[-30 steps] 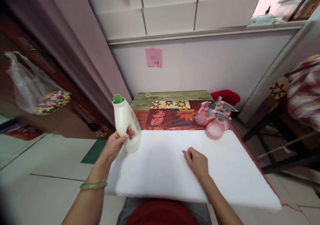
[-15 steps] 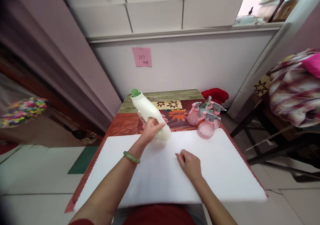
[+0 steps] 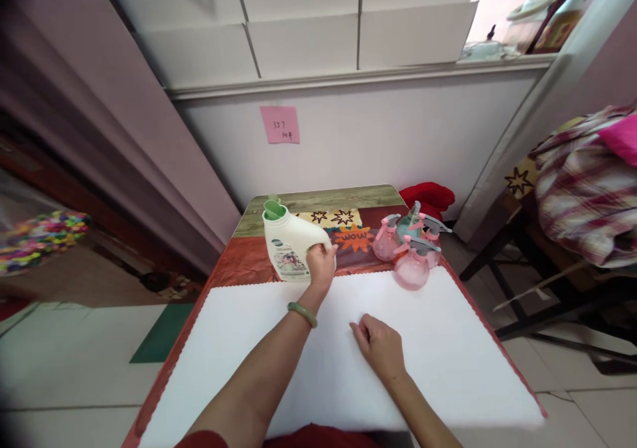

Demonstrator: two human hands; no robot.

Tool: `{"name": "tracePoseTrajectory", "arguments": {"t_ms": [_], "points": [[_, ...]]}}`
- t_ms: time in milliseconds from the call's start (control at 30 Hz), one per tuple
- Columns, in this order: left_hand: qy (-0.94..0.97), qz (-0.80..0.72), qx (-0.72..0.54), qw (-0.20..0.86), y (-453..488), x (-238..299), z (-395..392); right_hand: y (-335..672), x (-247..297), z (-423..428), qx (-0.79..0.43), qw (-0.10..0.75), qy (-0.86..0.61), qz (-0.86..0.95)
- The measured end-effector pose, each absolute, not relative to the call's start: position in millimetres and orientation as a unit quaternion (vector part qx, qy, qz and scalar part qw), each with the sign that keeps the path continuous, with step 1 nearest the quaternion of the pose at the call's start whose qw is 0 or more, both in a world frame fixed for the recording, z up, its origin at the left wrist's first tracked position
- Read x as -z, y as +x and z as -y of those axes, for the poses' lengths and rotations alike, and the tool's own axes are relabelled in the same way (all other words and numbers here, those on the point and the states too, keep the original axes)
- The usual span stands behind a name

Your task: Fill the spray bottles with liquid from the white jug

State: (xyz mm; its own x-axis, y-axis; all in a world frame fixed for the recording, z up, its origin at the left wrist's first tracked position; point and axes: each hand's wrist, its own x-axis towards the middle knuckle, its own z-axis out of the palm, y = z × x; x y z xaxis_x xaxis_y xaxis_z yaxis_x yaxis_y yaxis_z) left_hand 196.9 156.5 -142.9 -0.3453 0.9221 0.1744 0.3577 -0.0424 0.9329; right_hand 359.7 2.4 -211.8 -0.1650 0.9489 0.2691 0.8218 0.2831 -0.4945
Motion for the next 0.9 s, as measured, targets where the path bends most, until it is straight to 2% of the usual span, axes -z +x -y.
{"name": "tracePoseTrajectory", "arguments": {"t_ms": [200, 333, 500, 667, 800, 900], "points": [[0.536, -0.635, -0.507, 0.228, 200.0, 134.3, -141.9, 359.2, 214.4, -3.7, -0.112, 0.267, -0.585, 0.758], [0.535, -0.631, -0.516, 0.22, 206.8, 138.3, -118.1, 358.8, 210.3, -4.0, -0.149, 0.263, -0.599, 0.742], [0.517, -0.636, -0.528, 0.222, 214.7, 147.0, -107.8, 356.6, 195.2, -14.2, -0.243, 0.301, -0.601, 0.699], [0.557, -0.602, -0.525, 0.226, 217.2, 140.4, -91.9, 346.5, 174.7, -46.2, -0.245, 0.337, -0.583, 0.697], [0.613, -0.558, -0.514, 0.223, 194.5, 132.8, -48.3, 331.5, 164.6, -80.0, -0.263, 0.354, -0.534, 0.721], [0.591, -0.567, -0.545, 0.18, 152.5, 128.2, -32.2, 321.6, 160.7, -98.9, -0.29, 0.349, -0.515, 0.727]]}}
